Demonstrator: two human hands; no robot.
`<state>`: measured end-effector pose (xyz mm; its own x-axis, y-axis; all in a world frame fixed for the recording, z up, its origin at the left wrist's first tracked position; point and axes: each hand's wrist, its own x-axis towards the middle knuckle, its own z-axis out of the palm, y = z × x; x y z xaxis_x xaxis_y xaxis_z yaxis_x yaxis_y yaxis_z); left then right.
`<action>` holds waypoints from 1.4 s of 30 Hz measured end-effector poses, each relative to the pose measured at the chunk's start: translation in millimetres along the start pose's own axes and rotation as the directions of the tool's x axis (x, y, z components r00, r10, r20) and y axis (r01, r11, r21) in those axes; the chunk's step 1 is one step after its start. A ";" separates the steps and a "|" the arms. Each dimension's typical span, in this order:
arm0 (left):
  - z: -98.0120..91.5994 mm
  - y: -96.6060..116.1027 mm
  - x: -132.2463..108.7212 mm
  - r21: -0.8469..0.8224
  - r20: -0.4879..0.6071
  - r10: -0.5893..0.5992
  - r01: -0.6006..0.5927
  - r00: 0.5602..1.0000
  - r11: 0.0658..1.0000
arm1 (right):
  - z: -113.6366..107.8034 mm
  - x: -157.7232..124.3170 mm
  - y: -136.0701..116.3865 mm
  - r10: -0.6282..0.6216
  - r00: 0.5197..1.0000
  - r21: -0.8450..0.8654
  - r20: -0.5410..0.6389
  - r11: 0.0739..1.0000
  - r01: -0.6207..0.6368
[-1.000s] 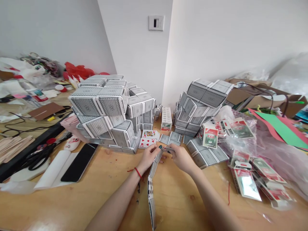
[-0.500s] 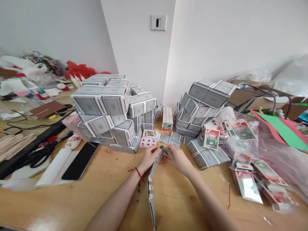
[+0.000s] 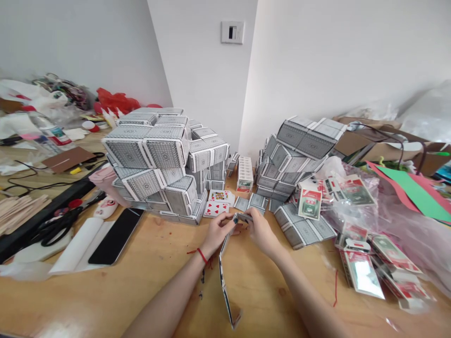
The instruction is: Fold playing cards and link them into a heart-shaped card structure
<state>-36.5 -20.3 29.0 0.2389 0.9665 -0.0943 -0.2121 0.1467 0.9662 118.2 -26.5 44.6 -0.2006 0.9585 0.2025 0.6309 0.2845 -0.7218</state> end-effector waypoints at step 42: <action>-13.5 1.7 -1.7 0.077 0.003 0.012 -0.012 1.000 0.997 | 18.9 2.5 20.7 0.257 0.961 0.521 -0.103 0.837 -0.168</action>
<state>-50.0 -18.8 27.5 0.2388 0.9676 -0.0820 -0.1412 0.1181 0.9829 116.6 -18.6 17.6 0.0463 0.9960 0.0769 0.1716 0.0679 -0.9828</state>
